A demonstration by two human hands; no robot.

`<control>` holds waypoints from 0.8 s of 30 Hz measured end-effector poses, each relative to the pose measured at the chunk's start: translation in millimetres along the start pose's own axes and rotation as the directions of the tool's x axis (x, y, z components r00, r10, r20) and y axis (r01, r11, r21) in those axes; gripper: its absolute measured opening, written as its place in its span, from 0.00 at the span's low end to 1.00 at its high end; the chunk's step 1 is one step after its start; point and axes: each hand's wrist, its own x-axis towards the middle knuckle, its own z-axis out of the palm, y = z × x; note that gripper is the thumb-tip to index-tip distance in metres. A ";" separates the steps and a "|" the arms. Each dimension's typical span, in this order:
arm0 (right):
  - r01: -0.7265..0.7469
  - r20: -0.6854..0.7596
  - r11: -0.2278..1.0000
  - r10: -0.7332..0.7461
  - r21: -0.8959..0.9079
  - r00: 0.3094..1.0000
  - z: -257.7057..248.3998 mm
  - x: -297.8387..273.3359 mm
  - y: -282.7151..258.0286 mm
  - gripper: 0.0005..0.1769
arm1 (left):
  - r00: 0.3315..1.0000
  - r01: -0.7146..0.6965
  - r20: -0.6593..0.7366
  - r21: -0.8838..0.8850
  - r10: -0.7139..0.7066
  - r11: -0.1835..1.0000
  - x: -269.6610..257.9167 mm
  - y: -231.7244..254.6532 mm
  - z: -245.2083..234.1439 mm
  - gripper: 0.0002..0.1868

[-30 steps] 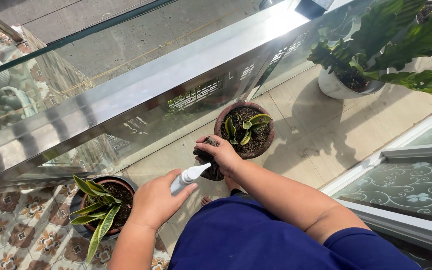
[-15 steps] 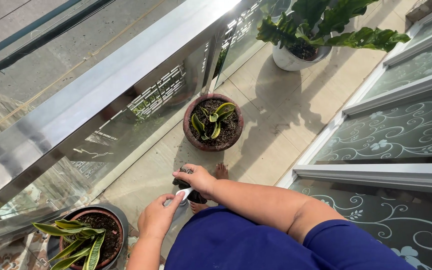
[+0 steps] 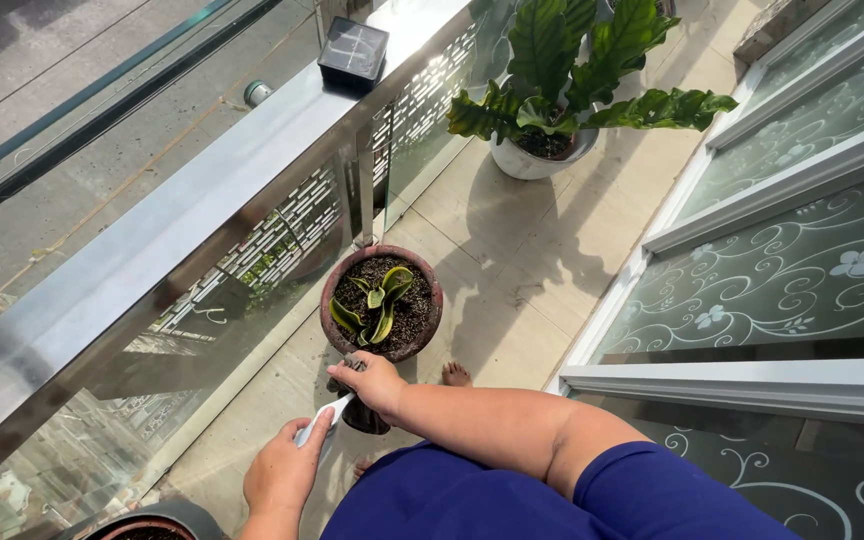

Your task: A person is cleaning a balcony railing by spraying a cleaning solution onto a cloth and wiping the glass and metal surfaces.

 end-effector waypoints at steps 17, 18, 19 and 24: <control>-0.115 0.060 0.993 0.114 0.000 0.992 -175.7 72.9 -88.4 0.59 | 0.997 0.003 -0.081 -0.023 -0.005 1.000 20.5 207.0 32.8 0.44; -0.149 0.081 0.982 0.140 0.113 0.987 -181.5 72.1 -94.3 0.61 | 0.996 -0.009 -0.094 -0.035 0.005 0.999 22.4 213.3 34.0 0.44; -0.151 0.088 0.982 0.142 0.109 0.986 -186.1 74.3 -97.0 0.61 | 0.995 -0.002 -0.096 -0.038 -0.002 0.999 21.5 220.4 32.9 0.44; -0.054 0.065 0.998 0.057 -0.041 0.996 -197.6 88.0 -97.8 0.56 | 0.997 -0.029 -0.066 -0.036 0.027 0.999 12.4 249.4 21.5 0.40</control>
